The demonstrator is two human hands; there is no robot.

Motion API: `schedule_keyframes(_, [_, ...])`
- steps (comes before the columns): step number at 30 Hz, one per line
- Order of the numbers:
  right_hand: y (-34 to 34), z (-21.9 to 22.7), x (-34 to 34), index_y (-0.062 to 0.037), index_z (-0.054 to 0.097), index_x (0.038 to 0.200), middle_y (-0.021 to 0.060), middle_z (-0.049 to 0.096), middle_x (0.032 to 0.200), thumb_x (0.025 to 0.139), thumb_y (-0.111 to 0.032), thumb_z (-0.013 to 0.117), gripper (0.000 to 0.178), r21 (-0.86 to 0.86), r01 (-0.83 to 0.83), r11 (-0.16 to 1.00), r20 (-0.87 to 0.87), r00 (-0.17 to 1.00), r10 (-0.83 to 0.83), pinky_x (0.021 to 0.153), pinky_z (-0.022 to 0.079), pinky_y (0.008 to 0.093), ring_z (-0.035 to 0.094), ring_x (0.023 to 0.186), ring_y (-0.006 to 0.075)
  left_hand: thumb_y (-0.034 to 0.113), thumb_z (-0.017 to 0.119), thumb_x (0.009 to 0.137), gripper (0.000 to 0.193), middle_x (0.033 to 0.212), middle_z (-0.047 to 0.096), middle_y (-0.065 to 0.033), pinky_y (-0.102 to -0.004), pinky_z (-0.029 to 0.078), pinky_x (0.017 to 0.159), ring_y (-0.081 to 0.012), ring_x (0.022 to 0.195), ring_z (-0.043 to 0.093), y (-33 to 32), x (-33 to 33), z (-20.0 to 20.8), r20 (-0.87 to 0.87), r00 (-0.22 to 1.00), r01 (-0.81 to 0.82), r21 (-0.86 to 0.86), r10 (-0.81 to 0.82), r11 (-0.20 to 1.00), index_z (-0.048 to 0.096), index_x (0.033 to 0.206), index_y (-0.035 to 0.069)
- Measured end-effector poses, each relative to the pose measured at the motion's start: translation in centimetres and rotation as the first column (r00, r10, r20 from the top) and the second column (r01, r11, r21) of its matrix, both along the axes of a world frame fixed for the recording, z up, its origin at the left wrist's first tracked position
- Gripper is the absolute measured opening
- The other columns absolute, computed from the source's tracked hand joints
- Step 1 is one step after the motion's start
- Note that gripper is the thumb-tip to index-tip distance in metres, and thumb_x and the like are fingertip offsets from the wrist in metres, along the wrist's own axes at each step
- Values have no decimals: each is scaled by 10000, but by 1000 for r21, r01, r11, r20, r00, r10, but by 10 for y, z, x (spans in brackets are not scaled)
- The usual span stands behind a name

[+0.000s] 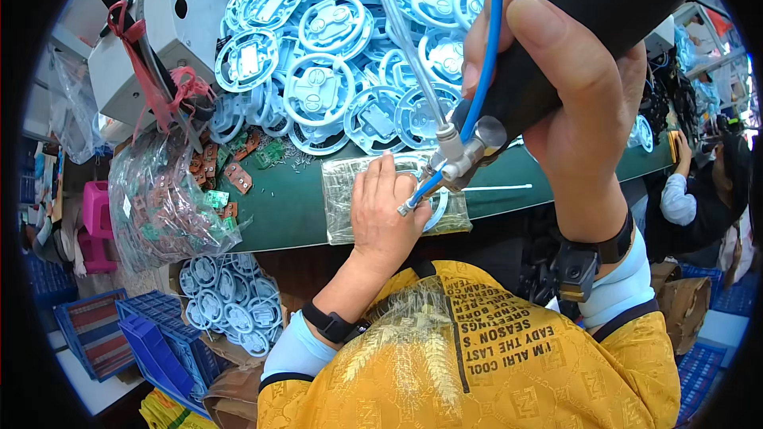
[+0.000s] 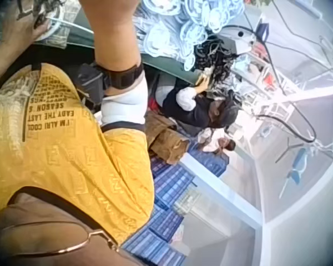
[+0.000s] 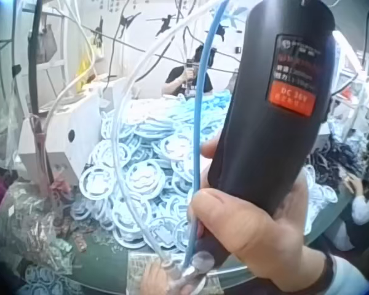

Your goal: Assembling and finishing plastic circular parts using a hand-held pneumatic tool and cleaning them.

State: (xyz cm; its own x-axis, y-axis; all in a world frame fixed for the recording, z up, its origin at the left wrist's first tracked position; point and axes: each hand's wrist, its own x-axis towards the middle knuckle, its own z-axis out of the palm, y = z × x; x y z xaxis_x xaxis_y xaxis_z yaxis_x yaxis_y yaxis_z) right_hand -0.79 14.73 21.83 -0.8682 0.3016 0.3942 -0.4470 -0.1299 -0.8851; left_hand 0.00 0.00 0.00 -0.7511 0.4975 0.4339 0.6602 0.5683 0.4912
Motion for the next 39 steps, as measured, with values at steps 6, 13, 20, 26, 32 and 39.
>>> schedule_keyframes(6, [3,-17,-6,61,557,1143,62,627,776,768,-15,716,414,-24,53,998,-10,999,-53,587,501,268,624,622,128,125,805,591,393,1219,593,-314,-509,426,987,-432,1139,566,0,0,-1,1,1000,19,-6,-19,1000,589,906,35])
schedule_keyframes(13, [-5,-9,-3,55,578,1102,58,627,772,772,-6,720,364,71,94,993,31,995,-96,571,493,263,618,613,121,132,810,597,399,1230,593,-308,-509,422,996,-425,1143,566,0,-1,-2,14,1000,8,8,-8,1000,591,917,36])
schedule_keyframes(20, [5,-34,-11,33,546,1200,66,626,843,860,-64,717,393,174,-92,981,-184,975,124,591,524,279,651,662,164,210,799,770,366,1393,515,-270,-565,334,1079,-401,1326,468,-27,-7,2,154,974,170,-12,-166,985,625,1035,28])
schedule_keyframes(26, [19,-8,-22,21,621,914,99,622,699,909,-133,639,155,196,-95,976,-200,970,135,552,504,289,633,590,187,299,762,830,584,1508,431,-155,-652,243,1110,-348,1452,320,-52,7,6,171,961,248,-174,-219,953,569,1339,88])
schedule_keyframes(32, [-1,-4,-33,37,603,994,81,626,733,870,-61,668,171,201,-10,980,-138,990,38,553,497,269,620,591,148,305,747,842,645,1442,496,-130,-620,199,1147,-356,1313,463,-55,9,2,148,965,240,-177,-215,954,518,1413,110])
schedule_keyframes(39, [-16,-13,-38,39,589,1026,77,617,731,870,-58,670,201,172,26,985,-96,995,-9,552,496,272,612,587,143,341,769,810,662,1390,529,-109,-686,265,1065,-314,1449,337,-55,7,1,153,964,242,-168,-218,955,545,1388,109])
